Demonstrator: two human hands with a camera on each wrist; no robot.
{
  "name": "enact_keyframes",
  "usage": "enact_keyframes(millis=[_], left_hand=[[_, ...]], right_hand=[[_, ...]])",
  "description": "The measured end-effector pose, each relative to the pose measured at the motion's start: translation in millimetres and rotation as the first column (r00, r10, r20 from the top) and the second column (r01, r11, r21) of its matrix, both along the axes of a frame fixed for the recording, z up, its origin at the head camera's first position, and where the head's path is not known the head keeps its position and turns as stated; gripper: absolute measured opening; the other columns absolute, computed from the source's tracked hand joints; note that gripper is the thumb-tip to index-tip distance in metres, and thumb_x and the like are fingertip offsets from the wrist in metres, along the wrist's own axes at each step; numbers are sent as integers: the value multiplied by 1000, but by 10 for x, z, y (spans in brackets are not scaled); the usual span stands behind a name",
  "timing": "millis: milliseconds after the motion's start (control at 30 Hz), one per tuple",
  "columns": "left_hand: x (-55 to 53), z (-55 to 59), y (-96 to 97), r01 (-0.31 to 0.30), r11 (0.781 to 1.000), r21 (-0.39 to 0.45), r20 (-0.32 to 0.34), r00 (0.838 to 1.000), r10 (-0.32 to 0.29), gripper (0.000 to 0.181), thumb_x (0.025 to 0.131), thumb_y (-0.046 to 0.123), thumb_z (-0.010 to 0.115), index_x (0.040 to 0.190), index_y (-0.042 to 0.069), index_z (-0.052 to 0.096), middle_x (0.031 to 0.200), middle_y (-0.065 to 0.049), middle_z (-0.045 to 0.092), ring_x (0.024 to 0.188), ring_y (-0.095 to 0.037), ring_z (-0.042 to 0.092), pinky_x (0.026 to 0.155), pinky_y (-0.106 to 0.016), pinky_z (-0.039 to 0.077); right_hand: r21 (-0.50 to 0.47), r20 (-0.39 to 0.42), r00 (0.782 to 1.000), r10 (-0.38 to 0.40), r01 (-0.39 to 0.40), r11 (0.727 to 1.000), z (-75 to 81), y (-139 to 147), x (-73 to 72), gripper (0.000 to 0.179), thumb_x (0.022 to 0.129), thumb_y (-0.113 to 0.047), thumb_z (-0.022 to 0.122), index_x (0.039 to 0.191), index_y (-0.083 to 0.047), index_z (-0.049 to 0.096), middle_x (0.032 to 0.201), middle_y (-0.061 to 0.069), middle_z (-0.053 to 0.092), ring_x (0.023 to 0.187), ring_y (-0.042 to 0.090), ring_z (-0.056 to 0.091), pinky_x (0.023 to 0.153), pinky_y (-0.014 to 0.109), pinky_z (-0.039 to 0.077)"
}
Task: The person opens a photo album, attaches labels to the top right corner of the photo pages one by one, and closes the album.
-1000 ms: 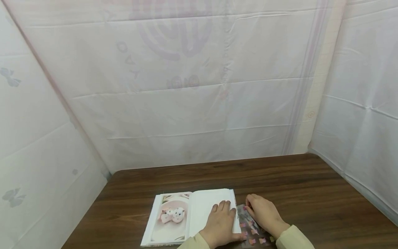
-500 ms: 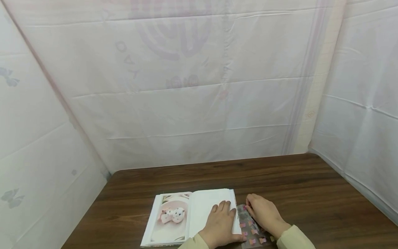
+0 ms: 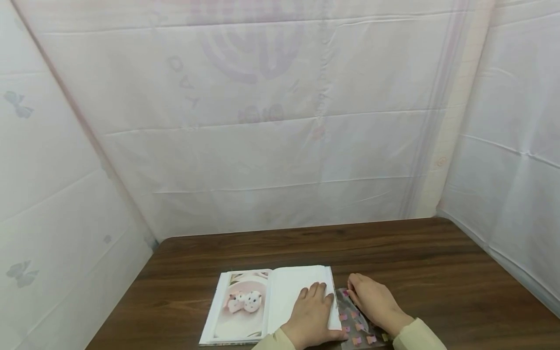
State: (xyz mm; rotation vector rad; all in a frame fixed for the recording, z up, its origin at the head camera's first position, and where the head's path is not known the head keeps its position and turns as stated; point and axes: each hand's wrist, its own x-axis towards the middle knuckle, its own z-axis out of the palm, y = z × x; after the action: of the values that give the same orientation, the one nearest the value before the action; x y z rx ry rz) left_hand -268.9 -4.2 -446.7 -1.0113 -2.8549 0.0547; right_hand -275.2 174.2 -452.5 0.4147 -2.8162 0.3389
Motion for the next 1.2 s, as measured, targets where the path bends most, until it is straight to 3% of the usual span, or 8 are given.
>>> enact_keyframes(millis=[333, 700, 1200], left_hand=[[5, 26, 3, 1, 1000, 4, 13, 1000, -1, 86, 65, 77, 50, 123, 13, 54, 132, -9, 46, 122, -22, 43, 97, -39, 39], [4, 37, 1, 3, 1000, -4, 10, 1000, -3, 86, 65, 78, 49, 123, 14, 54, 132, -9, 46, 122, -21, 42, 97, -38, 39], [5, 32, -8, 1, 1000, -3, 28, 1000, -1, 87, 65, 78, 49, 124, 14, 53, 133, -8, 45, 122, -22, 42, 98, -39, 39]], right_hand=[[14, 6, 1000, 21, -21, 1000, -4, 19, 0, 14, 84, -22, 61, 78, -18, 49, 71, -14, 45, 56, -2, 36, 47, 11, 34], [-10, 1, 994, 111, -111, 994, 16, 59, 3, 13, 85, -20, 60, 80, -17, 49, 73, -12, 45, 59, -3, 37, 49, 12, 37], [-169, 114, 985, 126, -106, 980, 55, 126, -14, 9, 86, -20, 57, 83, -15, 51, 71, -9, 50, 46, -6, 37, 48, 12, 37]])
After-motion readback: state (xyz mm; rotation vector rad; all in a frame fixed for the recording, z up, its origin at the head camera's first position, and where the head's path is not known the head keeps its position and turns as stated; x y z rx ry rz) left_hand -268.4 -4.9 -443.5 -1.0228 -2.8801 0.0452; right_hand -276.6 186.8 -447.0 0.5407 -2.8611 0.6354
